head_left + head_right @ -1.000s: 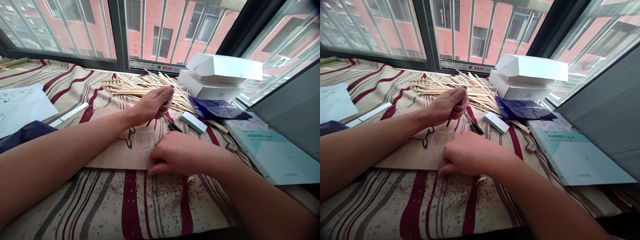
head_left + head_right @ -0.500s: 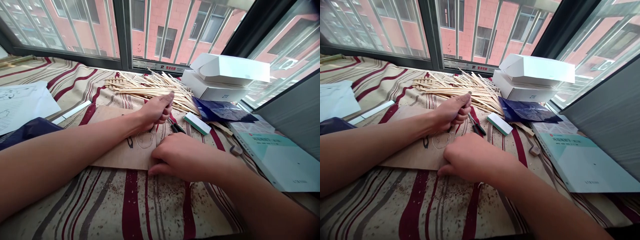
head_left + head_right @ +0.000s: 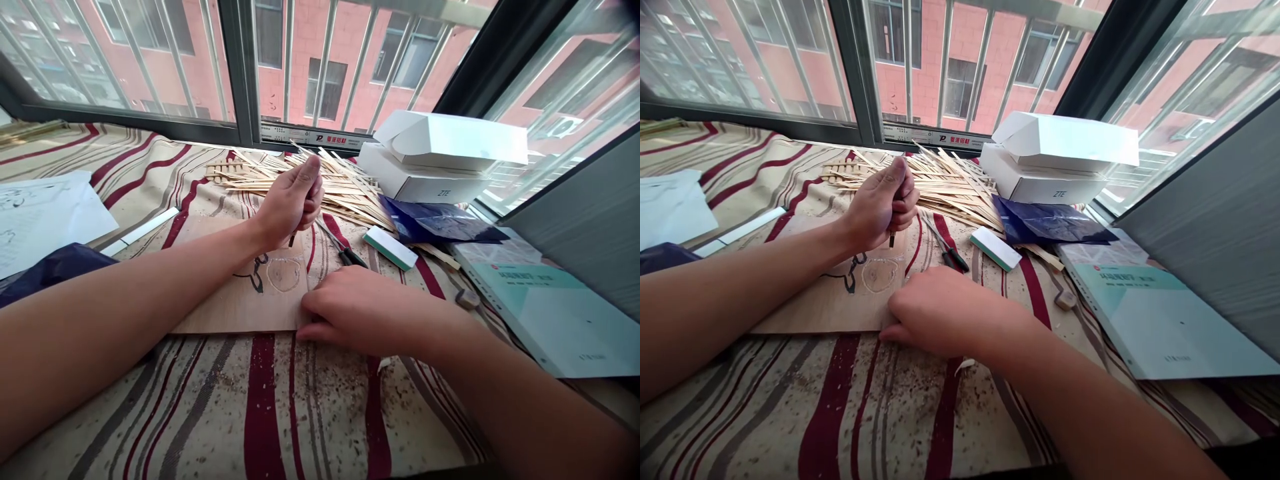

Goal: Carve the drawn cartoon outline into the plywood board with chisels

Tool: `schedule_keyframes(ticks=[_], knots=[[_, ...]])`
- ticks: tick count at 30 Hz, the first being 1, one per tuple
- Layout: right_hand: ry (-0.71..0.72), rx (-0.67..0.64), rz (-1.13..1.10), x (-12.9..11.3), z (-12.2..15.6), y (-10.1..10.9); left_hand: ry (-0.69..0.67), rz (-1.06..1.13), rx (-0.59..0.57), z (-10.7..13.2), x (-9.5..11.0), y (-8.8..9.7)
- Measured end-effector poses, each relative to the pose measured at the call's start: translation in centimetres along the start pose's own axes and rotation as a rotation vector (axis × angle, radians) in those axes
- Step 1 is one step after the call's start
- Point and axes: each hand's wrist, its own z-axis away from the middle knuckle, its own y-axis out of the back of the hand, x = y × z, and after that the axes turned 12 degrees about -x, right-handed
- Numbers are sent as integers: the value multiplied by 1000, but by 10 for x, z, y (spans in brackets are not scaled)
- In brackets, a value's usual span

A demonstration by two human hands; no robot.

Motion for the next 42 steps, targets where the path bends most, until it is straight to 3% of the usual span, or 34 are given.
schedule_keyframes(ticks=[10,14,17,24,32,38,42], knots=[[10,-1,-11,2,-1,-1,80,0,-16,-2,0,-2],[-8,-8,-14,2,-2,-2,94,-87,-64,-7,-2,0],[-16,-8,-20,2,-3,-2,91,-156,-35,-8,-5,0],[-21,-14,-47,2,-3,-2,-185,-215,152,-2,-19,-4],[-23,-34,-38,0,-3,-1,106,-87,-110,-5,-6,3],[-27,-40,-50,-1,-5,1,26,-31,-21,-2,-10,-11],[-29,-41,-42,-1,-5,0,55,81,12,-1,-6,-2]])
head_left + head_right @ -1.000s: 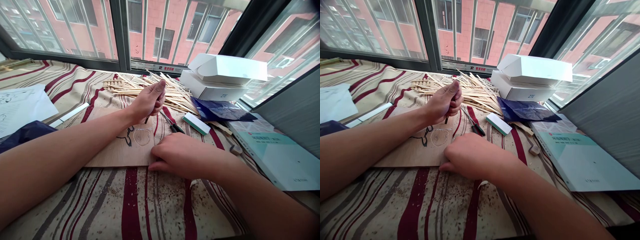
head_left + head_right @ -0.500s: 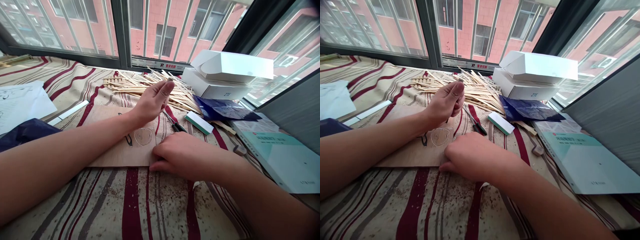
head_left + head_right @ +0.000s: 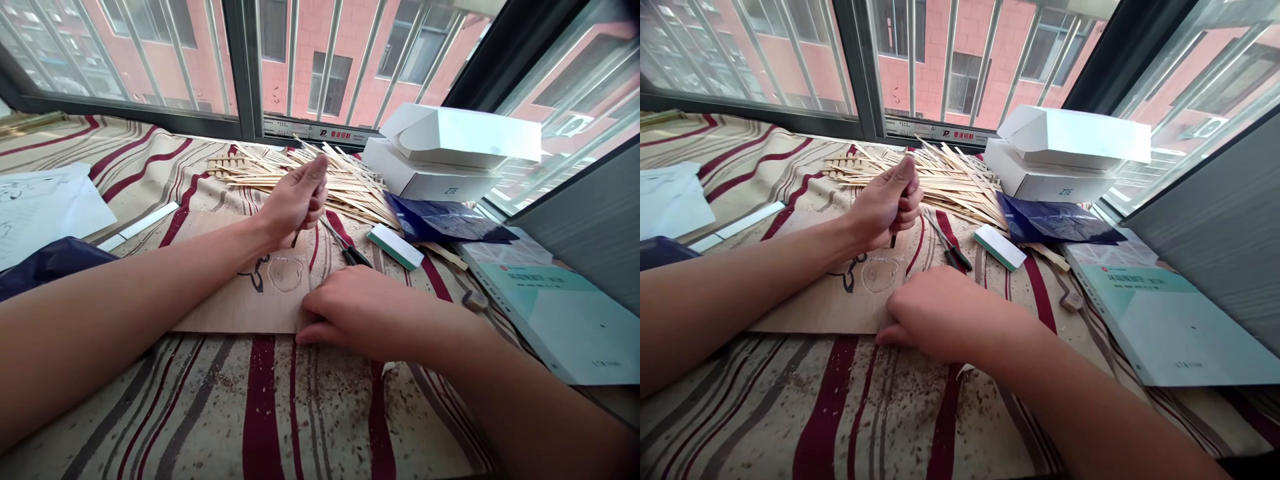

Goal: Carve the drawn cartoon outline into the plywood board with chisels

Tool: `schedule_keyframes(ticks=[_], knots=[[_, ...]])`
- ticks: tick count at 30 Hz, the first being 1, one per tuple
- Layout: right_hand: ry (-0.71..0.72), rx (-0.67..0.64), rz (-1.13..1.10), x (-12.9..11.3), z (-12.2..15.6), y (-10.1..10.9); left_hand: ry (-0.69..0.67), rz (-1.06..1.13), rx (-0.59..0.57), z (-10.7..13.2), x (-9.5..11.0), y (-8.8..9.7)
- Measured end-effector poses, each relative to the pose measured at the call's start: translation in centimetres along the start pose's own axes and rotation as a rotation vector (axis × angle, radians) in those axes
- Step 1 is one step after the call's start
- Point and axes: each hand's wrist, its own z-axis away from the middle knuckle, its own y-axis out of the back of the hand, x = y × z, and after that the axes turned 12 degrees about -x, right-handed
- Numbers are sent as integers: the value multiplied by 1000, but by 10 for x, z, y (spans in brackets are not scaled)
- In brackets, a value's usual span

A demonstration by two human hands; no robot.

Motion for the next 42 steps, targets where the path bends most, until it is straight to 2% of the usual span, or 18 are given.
schedule_keyframes(ticks=[3,6,9,14,18,23,33,39,42], knots=[[3,12,3,1,1,-1,45,91,-36,2,9,9],[5,16,0,2,1,-1,-14,149,-49,3,15,13],[16,15,0,2,2,0,-89,124,-21,2,14,13],[15,8,-6,1,2,1,-81,41,2,1,7,11],[15,10,-9,2,2,1,-81,75,6,0,9,12],[27,25,-3,3,2,0,-26,124,-38,1,10,13],[20,18,-7,2,1,1,44,-32,-120,0,8,5],[23,19,-14,3,2,-1,67,-32,-109,-1,8,5],[15,14,-17,1,2,0,110,-37,-174,-4,8,7]])
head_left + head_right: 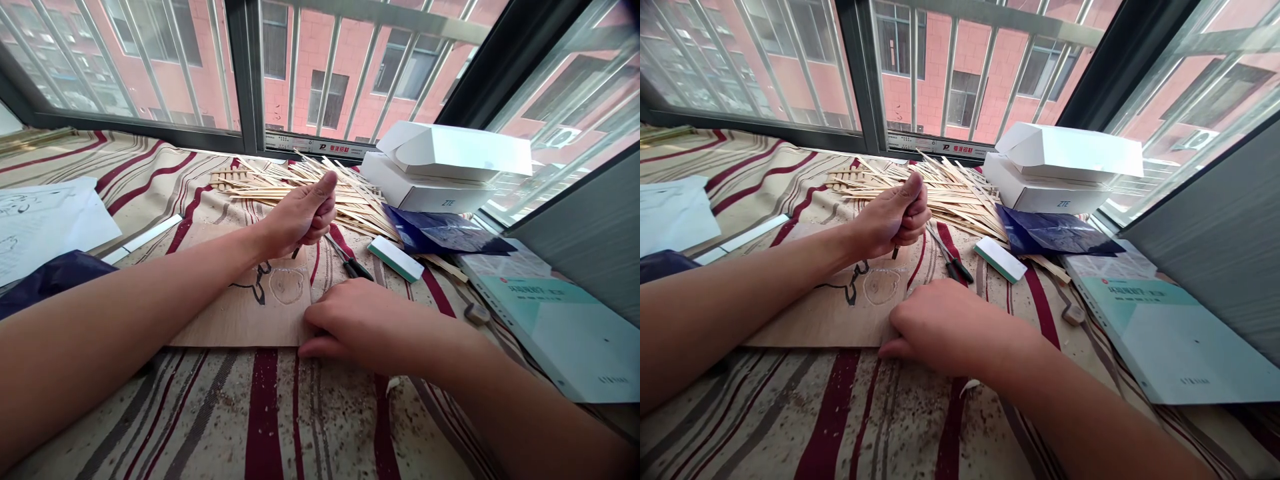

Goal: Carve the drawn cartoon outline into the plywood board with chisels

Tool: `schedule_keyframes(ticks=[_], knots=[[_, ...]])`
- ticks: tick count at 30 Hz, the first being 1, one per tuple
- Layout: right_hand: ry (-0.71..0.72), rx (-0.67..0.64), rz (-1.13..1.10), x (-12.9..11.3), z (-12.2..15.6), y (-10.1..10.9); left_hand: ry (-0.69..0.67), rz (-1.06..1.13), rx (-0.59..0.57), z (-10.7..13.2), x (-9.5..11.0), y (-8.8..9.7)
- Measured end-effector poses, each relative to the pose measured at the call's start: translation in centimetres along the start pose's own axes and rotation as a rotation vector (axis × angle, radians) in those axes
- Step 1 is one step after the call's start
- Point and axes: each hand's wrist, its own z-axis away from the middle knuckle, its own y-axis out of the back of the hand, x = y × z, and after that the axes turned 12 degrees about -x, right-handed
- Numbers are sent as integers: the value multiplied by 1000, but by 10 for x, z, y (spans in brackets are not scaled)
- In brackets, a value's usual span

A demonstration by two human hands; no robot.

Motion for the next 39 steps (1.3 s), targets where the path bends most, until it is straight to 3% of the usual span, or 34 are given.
schedule_keyframes(ticks=[2,4,8,12,16,27,39], knots=[[-14,-11,-10,-2,0,1,26,10,-20,-3,-1,3],[-33,-19,-20,-4,0,2,14,30,39,-5,-4,5],[-60,-7,-27,-5,1,2,-146,1,262,-4,-17,2],[-38,27,-21,-4,1,-1,-285,-97,356,1,-25,-8],[-13,67,-4,-2,1,-2,-348,-40,449,1,-24,-5],[-5,44,-18,-4,1,2,-416,-4,438,8,-25,4],[11,31,9,-9,3,-1,-58,76,92,7,-6,-3]])
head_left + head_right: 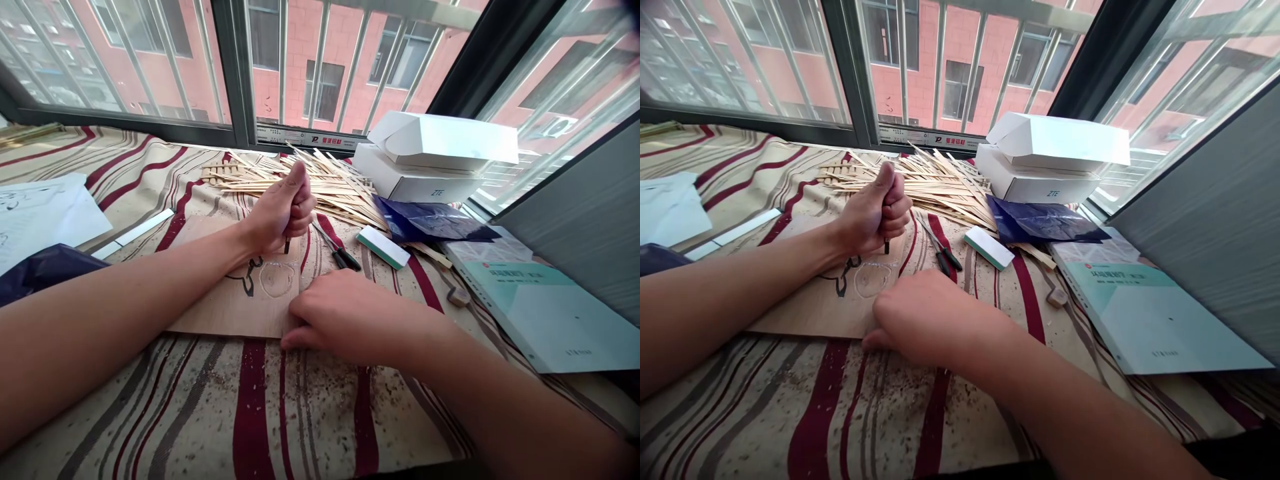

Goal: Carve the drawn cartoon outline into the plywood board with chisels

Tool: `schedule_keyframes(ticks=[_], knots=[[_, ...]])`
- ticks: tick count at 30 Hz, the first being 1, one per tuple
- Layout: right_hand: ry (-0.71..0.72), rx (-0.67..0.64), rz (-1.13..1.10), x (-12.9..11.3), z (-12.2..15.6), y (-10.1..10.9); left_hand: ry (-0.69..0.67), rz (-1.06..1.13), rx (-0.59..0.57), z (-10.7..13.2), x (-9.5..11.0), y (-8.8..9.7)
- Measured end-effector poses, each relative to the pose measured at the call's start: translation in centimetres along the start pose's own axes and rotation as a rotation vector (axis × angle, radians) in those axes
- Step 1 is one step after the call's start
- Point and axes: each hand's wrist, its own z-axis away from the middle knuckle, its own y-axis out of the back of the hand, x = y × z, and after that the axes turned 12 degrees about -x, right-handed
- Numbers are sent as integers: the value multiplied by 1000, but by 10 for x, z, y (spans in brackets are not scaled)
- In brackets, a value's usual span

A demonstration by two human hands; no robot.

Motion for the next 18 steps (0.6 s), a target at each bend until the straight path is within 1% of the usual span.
schedule_keyframes(ticks=[2,4,7,8,10,13,15,18], knots=[[-1,-7,5,-1,1,1,39,13,-31,1,3,0],[-10,-19,9,0,1,2,51,41,-47,3,5,0],[-61,10,8,3,-1,3,51,74,-55,8,7,-2],[-73,28,7,4,-2,2,36,76,-53,9,8,-2],[-82,53,10,7,-5,1,-37,74,-30,8,10,-1],[-83,63,19,9,-8,-3,-147,60,18,3,13,7],[-89,64,20,9,-9,-4,-171,40,26,0,14,14],[-78,71,34,9,-9,-5,-152,-3,0,-1,13,19]])
